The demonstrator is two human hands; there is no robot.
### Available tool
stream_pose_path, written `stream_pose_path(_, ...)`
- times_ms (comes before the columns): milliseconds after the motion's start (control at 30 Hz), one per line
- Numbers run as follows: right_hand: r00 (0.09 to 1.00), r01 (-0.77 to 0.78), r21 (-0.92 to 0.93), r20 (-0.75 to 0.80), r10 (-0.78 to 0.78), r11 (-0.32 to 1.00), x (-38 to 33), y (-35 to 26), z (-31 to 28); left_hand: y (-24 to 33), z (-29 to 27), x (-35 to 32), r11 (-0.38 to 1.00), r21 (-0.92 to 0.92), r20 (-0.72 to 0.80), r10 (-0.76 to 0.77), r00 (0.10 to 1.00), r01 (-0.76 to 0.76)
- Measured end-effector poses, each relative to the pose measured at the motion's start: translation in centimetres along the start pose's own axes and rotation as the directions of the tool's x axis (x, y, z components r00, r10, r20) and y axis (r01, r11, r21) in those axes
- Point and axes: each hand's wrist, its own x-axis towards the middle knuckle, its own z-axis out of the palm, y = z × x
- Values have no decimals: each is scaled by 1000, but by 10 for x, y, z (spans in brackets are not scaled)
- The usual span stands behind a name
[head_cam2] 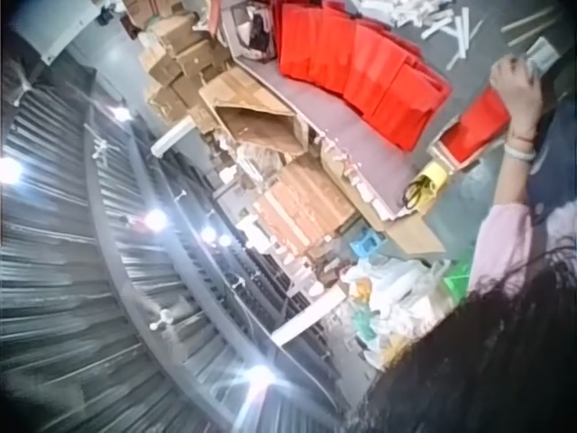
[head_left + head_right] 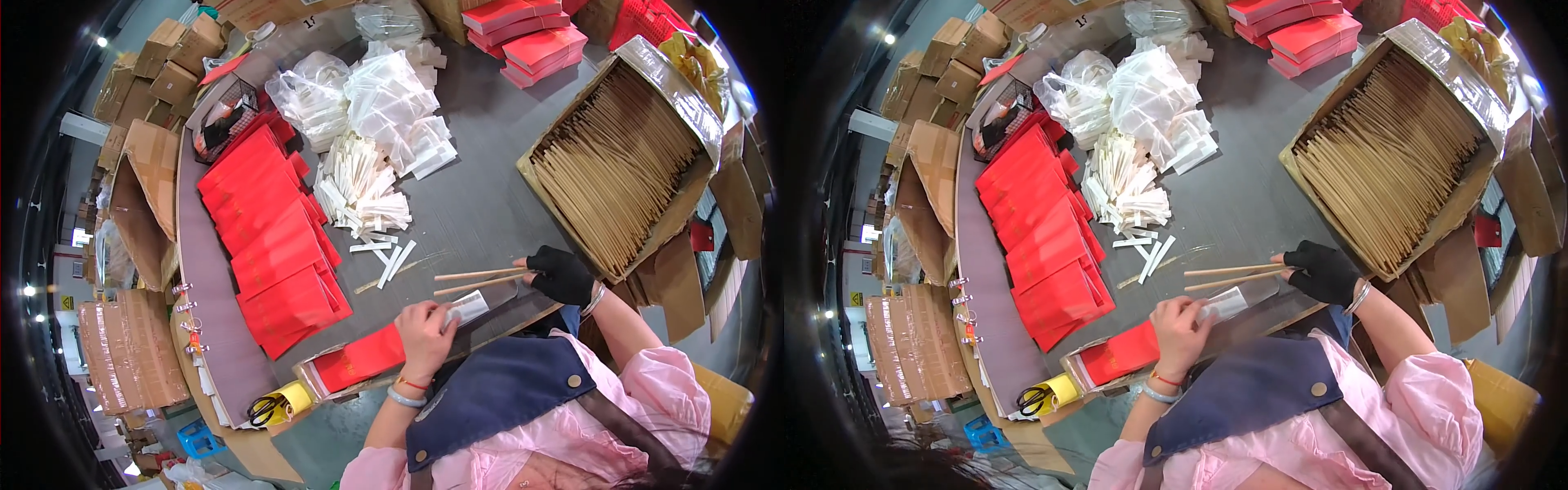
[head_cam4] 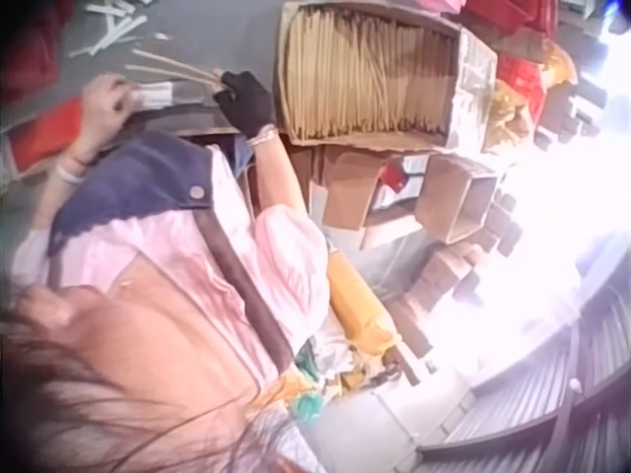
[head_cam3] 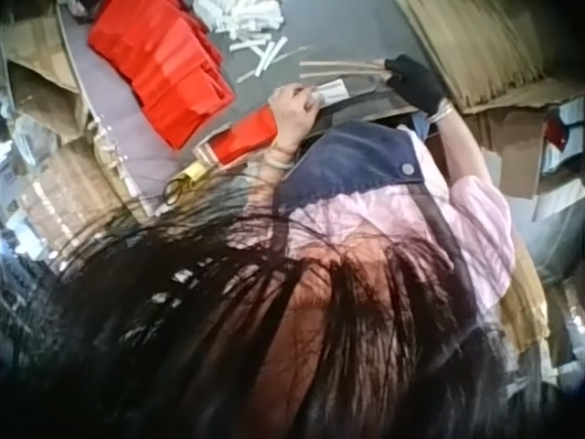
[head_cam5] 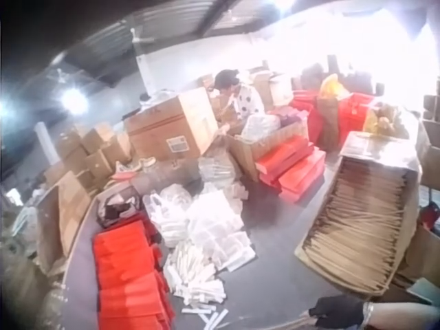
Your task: Packaging pairs of wooden chopsticks into individual sleeves on a warehouse workbench.
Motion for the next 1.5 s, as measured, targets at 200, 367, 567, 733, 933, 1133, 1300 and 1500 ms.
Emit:
stream_pose_path(200, 994, 76, -86, 84, -69, 993, 4, 7, 9, -9, -8, -12, 991, 128, -23, -45, 999, 48)
stream_pose_path(367, 993, 89, -91, 89, -81, 992, 6, -3, 4, -18, -2, -19, 993, 112, -46, -34, 998, 39)
stream_pose_path(567, 989, 88, -102, 124, -75, 991, 2, -5, 10, -16, -17, -25, 995, 20, -43, -99, 994, 100)
stream_pose_path(733, 977, 104, -313, 209, -38, 944, 3, 1, 20, -24, -25, -31, 992, 71, 62, -112, 992, 107)
stream_pose_path(933, 955, 288, -226, 135, -262, 931, 20, -6, 61, -7, -8, -13, 997, 52, 82, -55, 995, 50)
stream_pose_path(1133, 998, 53, -131, 30, -49, 990, 14, 15, 78, -9, 0, -10, 999, 38, 81, -19, 997, 16)
stream_pose_path(1300, 949, 138, 263, 239, -203, 955, 36, -65, 100, -7, -7, 1, 999, 8, 94, 37, 995, -38)
stream_pose_path(1500, 897, 360, -485, 415, -153, 797, 44, -52, 56, 5, -50, 33, 986, 43, 376, 134, 917, -162)
